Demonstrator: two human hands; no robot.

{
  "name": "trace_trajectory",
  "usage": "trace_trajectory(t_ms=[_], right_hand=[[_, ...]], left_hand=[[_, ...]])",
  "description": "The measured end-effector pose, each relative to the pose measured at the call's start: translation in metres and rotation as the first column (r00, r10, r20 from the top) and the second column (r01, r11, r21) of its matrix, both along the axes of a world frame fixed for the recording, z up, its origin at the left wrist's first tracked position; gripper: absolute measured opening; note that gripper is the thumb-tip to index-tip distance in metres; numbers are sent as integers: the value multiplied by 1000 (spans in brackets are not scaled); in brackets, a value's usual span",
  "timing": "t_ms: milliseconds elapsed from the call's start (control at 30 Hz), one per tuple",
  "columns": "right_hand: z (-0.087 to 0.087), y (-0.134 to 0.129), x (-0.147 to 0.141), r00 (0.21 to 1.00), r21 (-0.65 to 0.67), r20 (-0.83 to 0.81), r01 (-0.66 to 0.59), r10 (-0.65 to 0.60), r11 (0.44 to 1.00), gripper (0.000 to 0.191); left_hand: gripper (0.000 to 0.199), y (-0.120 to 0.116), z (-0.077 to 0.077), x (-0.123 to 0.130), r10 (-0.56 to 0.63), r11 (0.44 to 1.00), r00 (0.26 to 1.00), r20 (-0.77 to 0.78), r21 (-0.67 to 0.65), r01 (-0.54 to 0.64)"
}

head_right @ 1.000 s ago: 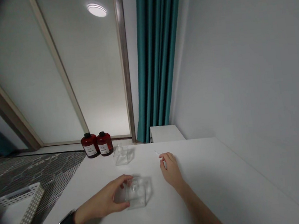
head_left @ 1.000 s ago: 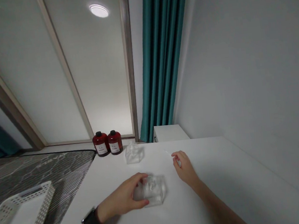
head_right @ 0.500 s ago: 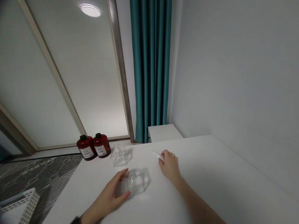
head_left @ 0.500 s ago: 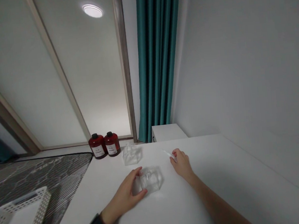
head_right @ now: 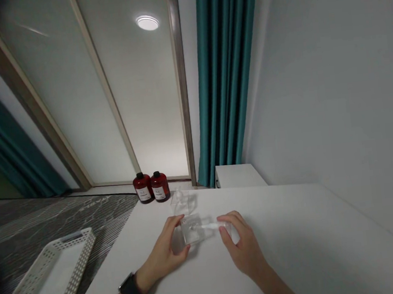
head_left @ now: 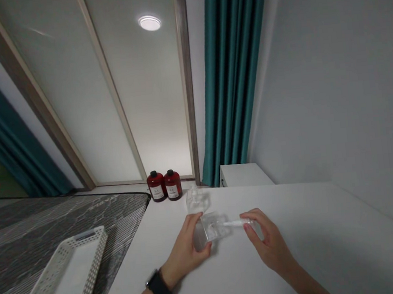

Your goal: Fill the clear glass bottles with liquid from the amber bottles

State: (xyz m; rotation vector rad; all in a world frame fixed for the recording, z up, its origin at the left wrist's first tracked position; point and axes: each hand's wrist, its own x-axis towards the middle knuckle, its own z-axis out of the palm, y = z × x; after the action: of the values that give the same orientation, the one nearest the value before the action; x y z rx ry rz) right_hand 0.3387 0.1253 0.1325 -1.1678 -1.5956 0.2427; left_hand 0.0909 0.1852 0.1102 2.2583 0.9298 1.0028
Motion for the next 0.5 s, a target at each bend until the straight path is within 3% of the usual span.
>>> trace_trajectory(t_ms=[167, 300, 500], right_hand=[[0, 0, -1, 996, 25, 91, -6, 4, 1000, 18], [-2, -4, -13, 997, 22, 38, 61, -62, 998, 27], [-16, -3, -28, 998, -93, 41, -36, 40, 995, 31]], left_hand=[[75, -3, -1, 4, -34, 999, 999, -41, 27, 35], [71, -9, -5, 10, -90, 996, 994, -57, 1, 91], [71, -12, -10, 17, -158, 984, 984, -79, -95, 151]])
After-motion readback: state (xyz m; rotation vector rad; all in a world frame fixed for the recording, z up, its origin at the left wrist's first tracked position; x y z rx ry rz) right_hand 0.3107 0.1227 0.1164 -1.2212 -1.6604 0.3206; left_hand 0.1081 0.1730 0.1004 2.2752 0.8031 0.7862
